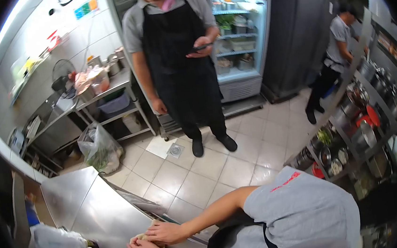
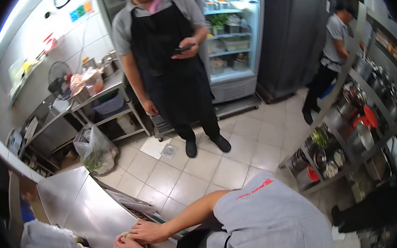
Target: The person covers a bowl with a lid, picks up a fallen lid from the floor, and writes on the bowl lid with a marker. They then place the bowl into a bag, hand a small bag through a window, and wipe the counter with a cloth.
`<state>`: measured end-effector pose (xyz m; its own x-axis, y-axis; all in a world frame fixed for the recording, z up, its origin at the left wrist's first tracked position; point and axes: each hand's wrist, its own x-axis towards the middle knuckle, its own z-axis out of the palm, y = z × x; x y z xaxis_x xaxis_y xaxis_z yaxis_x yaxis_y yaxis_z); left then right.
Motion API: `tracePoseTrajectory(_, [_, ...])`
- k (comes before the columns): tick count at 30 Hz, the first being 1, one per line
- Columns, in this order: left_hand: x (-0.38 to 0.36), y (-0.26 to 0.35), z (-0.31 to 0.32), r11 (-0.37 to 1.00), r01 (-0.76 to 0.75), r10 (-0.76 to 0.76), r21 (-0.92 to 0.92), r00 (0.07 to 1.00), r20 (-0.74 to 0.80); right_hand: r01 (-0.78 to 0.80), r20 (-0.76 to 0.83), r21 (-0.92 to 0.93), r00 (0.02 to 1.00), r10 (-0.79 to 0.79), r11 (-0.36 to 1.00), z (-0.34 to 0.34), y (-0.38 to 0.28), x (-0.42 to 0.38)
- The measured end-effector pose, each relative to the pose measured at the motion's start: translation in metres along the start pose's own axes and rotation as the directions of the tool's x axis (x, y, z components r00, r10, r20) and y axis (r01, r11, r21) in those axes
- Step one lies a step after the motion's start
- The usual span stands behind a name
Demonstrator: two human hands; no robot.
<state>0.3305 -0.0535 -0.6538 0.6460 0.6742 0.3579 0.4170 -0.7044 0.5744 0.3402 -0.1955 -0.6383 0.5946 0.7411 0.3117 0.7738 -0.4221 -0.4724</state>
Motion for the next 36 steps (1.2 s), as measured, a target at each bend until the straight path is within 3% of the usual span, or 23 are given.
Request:
tracePoseTrajectory(2, [0.003, -0.006, 0.009, 0.994, 0.008, -0.013, -0.112, 0.999, -0.045, 0.095, -0.14, 0.011, 0.986, -0.093, 0.995, 0.012, 0.005, 0.009])
tracePoseTrajectory(3, [0.003, -0.007, 0.011, 0.983, 0.024, -0.038, -0.182, 0.997, -0.07, 0.017, 0.089, 0.015, 0.996, -0.018, 1.0, 0.004, 0.003, 0.01])
tracePoseTrajectory(4, [0.002, -0.009, 0.013, 0.968, 0.036, -0.061, -0.248, 0.994, -0.093, 0.032, 0.111, 0.006, 0.993, -0.033, 0.999, 0.004, 0.005, 0.01])
tracePoseTrajectory(10, [-0.001, 0.004, 0.004, 0.991, 0.007, -0.019, -0.133, 0.995, -0.094, 0.029, 0.102, 0.005, 0.994, -0.03, 1.0, 0.004, 0.006, 0.009])
tracePoseTrajectory(13, [0.0, 0.001, 0.008, 0.987, -0.008, -0.01, -0.159, 0.993, -0.116, 0.086, -0.007, 0.076, 0.996, -0.085, 0.993, 0.004, 0.009, 0.007])
tracePoseTrajectory(16, [-0.002, 0.003, 0.005, 0.974, -0.063, 0.029, -0.215, 0.987, -0.161, 0.27, -0.071, 0.032, 0.961, -0.268, 0.962, 0.002, 0.01, 0.007])
tracePoseTrajectory(18, [0.0, -0.003, 0.008, 0.968, -0.013, -0.03, -0.25, 0.986, -0.166, 0.365, -0.127, 0.041, 0.925, -0.358, 0.93, 0.007, 0.013, 0.011])
tracePoseTrajectory(20, [0.002, -0.004, 0.009, 0.94, 0.03, -0.073, -0.339, 0.991, -0.112, 0.338, -0.11, 0.07, 0.938, -0.329, 0.939, 0.006, 0.014, 0.012])
tracePoseTrajectory(21, [0.002, -0.002, 0.008, 0.957, -0.005, -0.039, -0.289, 0.988, -0.148, 0.389, -0.236, 0.145, 0.907, -0.35, 0.91, 0.005, 0.013, 0.014])
tracePoseTrajectory(22, [0.003, -0.001, 0.008, 0.961, 0.0, -0.045, -0.277, 0.987, -0.156, 0.398, -0.237, 0.157, 0.904, -0.357, 0.904, 0.003, 0.013, 0.015])
tracePoseTrajectory(24, [0.003, -0.002, 0.009, 0.975, -0.007, -0.033, -0.224, 0.984, -0.175, 0.285, -0.082, 0.161, 0.958, -0.274, 0.945, 0.0, 0.013, 0.014])
tracePoseTrajectory(26, [0.003, -0.004, 0.01, 0.982, -0.031, -0.005, -0.185, 0.982, -0.19, 0.317, -0.162, 0.145, 0.942, -0.294, 0.937, -0.001, 0.013, 0.014])
tracePoseTrajectory(28, [0.003, -0.004, 0.009, 0.935, 0.08, -0.101, -0.345, 0.994, -0.044, 0.292, -0.159, 0.159, 0.95, -0.267, 0.943, 0.0, 0.013, 0.015])
tracePoseTrajectory(33, [0.001, 0.004, 0.007, 0.92, 0.031, -0.071, -0.39, 0.993, -0.09, 0.337, -0.218, 0.215, 0.932, -0.291, 0.917, 0.005, 0.018, 0.024])
tracePoseTrajectory(35, [0.002, 0.008, 0.004, 0.826, 0.134, -0.166, -0.548, 0.986, -0.009, 0.315, -0.195, 0.227, 0.942, -0.274, 0.921, 0.004, 0.019, 0.025])
tracePoseTrajectory(36, [0.004, 0.008, 0.004, 0.829, 0.136, -0.17, -0.542, 0.985, -0.014, 0.288, -0.169, 0.234, 0.953, -0.253, 0.929, 0.004, 0.019, 0.027])
